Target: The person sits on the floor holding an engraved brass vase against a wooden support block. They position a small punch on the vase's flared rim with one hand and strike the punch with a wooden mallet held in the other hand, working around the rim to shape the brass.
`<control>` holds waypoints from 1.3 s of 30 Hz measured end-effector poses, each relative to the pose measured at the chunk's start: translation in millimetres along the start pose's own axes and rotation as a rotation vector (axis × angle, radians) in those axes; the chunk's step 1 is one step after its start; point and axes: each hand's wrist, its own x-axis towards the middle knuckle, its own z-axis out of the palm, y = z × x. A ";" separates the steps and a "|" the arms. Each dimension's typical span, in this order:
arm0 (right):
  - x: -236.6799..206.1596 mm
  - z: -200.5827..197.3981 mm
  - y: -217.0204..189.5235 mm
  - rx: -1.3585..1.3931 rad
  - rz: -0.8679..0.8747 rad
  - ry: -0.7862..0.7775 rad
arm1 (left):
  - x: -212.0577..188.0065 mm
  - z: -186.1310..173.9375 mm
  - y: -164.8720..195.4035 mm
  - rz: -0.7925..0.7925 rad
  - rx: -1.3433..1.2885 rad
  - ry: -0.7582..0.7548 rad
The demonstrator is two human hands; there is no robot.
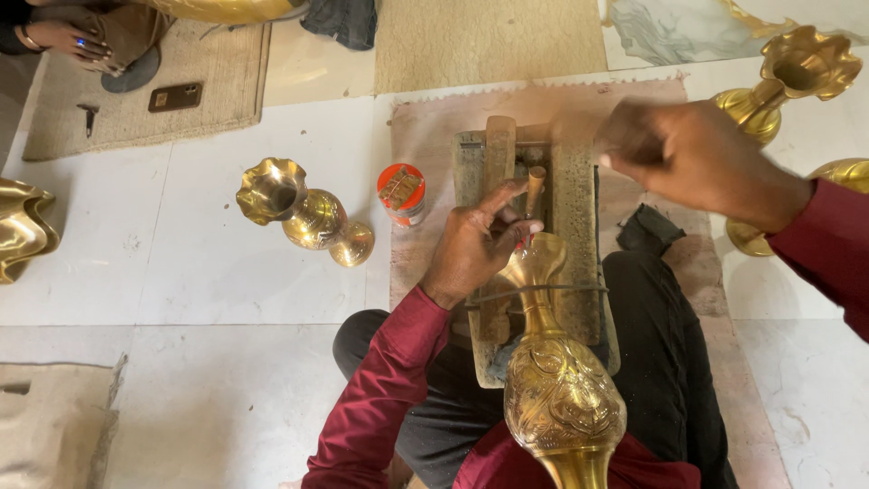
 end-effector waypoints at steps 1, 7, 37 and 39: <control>-0.7 1.0 3.6 -0.087 -0.009 0.035 | 0.9 -0.3 0.3 -0.005 0.002 -0.001; -3.2 0.0 3.1 0.460 -0.004 0.164 | 2.4 -2.5 -3.0 0.057 0.032 -0.003; -16.6 -0.9 -2.8 0.545 0.066 0.262 | 1.4 -0.8 -7.3 0.050 0.014 0.013; -13.6 0.5 -0.2 0.673 -0.099 0.269 | -0.9 1.1 -8.6 0.028 -0.002 0.025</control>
